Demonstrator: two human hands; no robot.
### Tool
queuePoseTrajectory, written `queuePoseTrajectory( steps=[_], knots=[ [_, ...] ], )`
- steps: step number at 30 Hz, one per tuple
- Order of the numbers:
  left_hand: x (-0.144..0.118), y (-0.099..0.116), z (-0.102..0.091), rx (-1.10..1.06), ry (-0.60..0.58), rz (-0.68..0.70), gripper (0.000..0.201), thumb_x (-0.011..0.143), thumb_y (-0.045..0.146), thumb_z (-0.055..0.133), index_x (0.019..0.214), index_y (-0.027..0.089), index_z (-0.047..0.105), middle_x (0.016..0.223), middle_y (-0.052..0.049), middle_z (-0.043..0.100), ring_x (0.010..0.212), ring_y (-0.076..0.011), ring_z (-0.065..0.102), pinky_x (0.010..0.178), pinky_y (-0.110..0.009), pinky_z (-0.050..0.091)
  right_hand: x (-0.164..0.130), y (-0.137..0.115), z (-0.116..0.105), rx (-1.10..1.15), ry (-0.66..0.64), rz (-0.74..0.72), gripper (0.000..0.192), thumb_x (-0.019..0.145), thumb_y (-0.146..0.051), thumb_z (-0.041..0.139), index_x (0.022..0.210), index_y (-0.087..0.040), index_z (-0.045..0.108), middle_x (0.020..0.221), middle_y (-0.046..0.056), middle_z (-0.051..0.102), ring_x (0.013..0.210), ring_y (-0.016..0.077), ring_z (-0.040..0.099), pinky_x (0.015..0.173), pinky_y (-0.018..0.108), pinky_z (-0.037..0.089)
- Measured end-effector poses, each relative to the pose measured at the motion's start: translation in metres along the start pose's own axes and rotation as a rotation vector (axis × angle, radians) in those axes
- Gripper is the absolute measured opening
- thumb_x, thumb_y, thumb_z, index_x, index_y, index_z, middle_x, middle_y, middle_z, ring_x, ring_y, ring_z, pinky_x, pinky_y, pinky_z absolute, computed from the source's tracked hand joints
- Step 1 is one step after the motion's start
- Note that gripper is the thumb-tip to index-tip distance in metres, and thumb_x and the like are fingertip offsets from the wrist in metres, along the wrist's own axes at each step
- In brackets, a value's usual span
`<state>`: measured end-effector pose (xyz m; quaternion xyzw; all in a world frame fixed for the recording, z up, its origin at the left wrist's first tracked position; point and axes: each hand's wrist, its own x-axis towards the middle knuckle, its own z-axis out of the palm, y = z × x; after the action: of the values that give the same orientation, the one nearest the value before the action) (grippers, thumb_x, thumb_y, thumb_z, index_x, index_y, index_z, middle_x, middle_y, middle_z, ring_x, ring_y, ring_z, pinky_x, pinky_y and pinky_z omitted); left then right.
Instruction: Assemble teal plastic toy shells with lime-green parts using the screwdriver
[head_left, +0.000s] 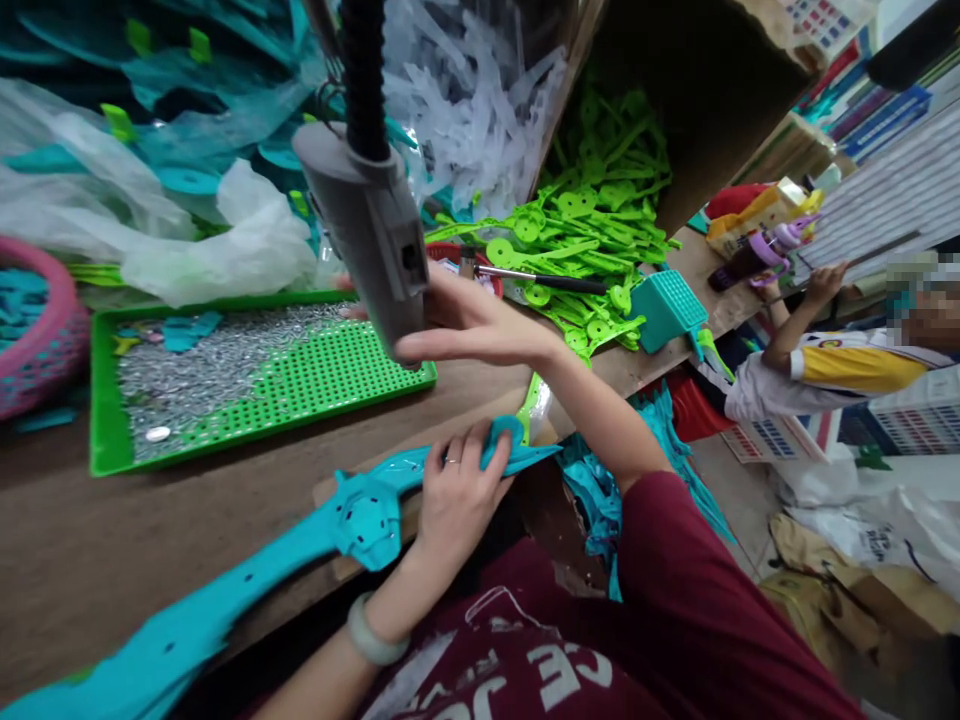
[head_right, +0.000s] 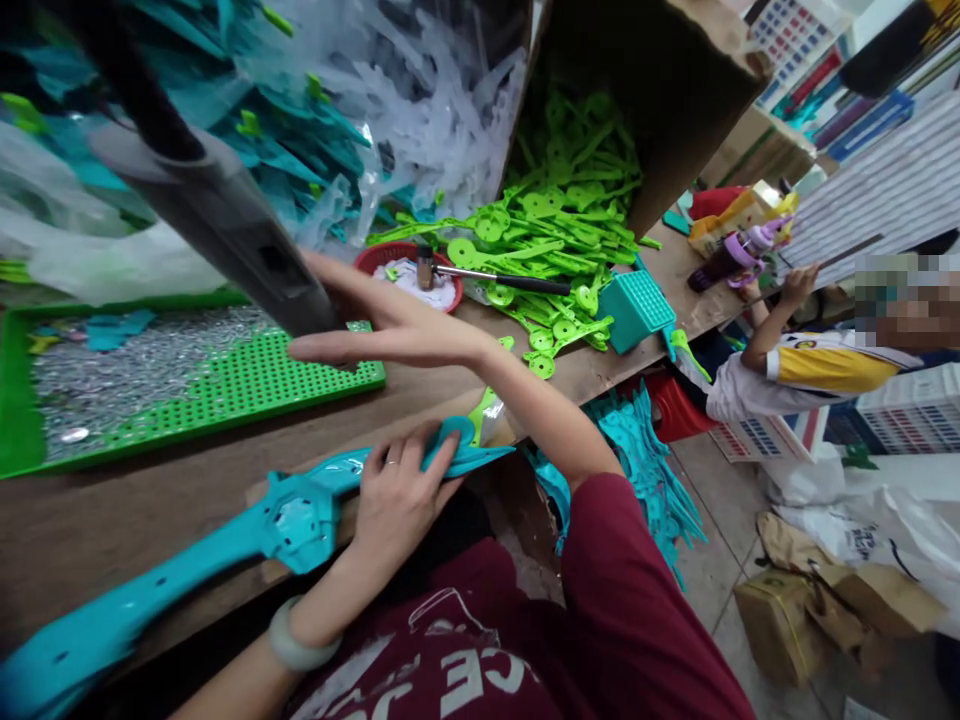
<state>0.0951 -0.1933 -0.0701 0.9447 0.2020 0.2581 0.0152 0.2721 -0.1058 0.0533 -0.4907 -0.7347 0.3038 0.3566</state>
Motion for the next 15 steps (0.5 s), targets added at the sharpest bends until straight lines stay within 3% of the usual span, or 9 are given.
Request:
queuePoseTrajectory(
  steps=[1,3,6,9,12,15],
  knots=[
    [0.0,0.0,0.0,-0.001,0.006,0.003,0.034,0.094,0.029,0.061,0.124,0.014,0.067,0.122,-0.021,0.067,0.097,-0.0324,0.062,0.085,-0.045,0.045,0.007,-0.006,0.006,0.156,-0.077,-0.019,0.055,0.085,-0.064,0.053,0.113,-0.017,0.065,0.102,-0.01,0.071,0.085,0.0054,0.064,0.073,0.021,0.052],
    [-0.001,-0.001,-0.001,-0.011,0.017,0.011,0.034,0.094,0.027,0.06,0.124,0.013,0.067,0.122,-0.022,0.068,0.097,-0.0322,0.063,0.085,-0.045,0.045,0.013,-0.009,0.013,0.362,-0.088,-0.013,0.043,0.078,-0.055,0.068,0.099,-0.017,0.067,0.084,-0.013,0.069,0.073,0.0039,0.061,0.067,0.018,0.051],
    [-0.001,0.0,-0.002,-0.041,0.038,0.018,0.034,0.095,0.024,0.059,0.125,0.01,0.066,0.123,-0.021,0.068,0.102,-0.0318,0.063,0.088,-0.044,0.045,0.001,-0.008,0.007,0.473,0.117,0.051,0.038,0.07,-0.037,0.081,0.1,-0.02,0.065,0.074,-0.013,0.063,0.066,0.0038,0.06,0.063,0.017,0.052],
    [-0.002,0.0,0.0,-0.069,0.065,0.048,0.035,0.097,0.021,0.055,0.127,0.006,0.064,0.125,-0.019,0.069,0.109,-0.0314,0.063,0.094,-0.044,0.044,-0.03,-0.016,-0.006,0.499,0.282,0.112,0.041,0.075,-0.034,0.08,0.11,-0.024,0.059,0.077,-0.01,0.063,0.066,0.0067,0.061,0.064,0.022,0.054],
    [-0.003,-0.001,0.003,-0.078,0.085,0.07,0.035,0.098,0.019,0.051,0.127,0.005,0.064,0.126,-0.018,0.07,0.112,-0.0314,0.062,0.096,-0.045,0.043,-0.064,-0.03,-0.018,0.405,0.451,0.181,0.037,0.077,-0.035,0.08,0.105,-0.024,0.059,0.077,-0.006,0.063,0.067,0.0096,0.06,0.064,0.025,0.053],
    [-0.004,-0.003,0.005,-0.085,0.092,0.079,0.036,0.097,0.019,0.052,0.128,0.003,0.063,0.127,-0.019,0.07,0.113,-0.0327,0.062,0.095,-0.045,0.043,-0.091,-0.041,-0.025,0.445,0.553,0.177,0.043,0.075,-0.054,0.077,0.098,-0.022,0.06,0.073,-0.003,0.061,0.064,0.0123,0.059,0.06,0.027,0.05]
  ],
)
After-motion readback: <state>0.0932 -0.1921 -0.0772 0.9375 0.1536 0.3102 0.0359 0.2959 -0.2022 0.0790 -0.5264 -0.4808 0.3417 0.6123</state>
